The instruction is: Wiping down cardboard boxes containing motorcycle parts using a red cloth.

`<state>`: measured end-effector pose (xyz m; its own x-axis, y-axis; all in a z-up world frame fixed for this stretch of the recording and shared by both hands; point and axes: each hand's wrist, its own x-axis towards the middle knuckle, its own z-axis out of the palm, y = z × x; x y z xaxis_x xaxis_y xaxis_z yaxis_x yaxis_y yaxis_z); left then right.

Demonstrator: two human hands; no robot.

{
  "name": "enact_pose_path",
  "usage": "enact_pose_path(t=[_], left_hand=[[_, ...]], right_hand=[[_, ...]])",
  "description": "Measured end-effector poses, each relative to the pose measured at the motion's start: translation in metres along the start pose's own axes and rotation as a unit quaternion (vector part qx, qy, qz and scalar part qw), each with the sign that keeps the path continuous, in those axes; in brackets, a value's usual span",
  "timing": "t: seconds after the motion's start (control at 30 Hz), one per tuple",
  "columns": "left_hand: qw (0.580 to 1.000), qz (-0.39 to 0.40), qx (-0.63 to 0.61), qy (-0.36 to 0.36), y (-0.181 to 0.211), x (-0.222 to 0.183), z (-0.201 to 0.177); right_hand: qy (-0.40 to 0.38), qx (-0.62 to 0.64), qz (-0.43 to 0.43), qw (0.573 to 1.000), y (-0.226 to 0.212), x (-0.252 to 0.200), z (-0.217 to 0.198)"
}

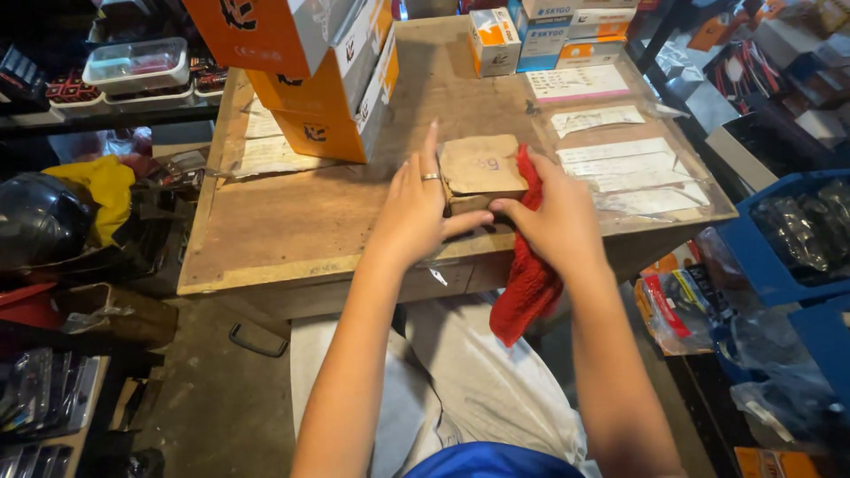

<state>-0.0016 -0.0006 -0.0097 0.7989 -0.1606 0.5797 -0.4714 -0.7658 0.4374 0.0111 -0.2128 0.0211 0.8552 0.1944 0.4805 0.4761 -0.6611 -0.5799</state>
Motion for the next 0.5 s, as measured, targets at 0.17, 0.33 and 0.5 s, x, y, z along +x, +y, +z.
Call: enact_pose_path(t=[0.17,0.33,0.5], left_hand=[[0.998,-0.044,-0.040,0.005,0.007,0.005,-0.006],[0.998,-0.057,-0.036,-0.003,0.003,0.001,-0.004],[0.995,-0.077,-0.039,-0.051,0.013,0.004,-0.014]], right_hand=[[-0.044,0.041,-0.051,0.997,0.025,-0.003,-0.012],[-0.043,0.092,-0.012,0.995,0.035,-0.014,-0.007],[0.093,0.421,0.068,0.900,0.075,-0.025,-0.004]])
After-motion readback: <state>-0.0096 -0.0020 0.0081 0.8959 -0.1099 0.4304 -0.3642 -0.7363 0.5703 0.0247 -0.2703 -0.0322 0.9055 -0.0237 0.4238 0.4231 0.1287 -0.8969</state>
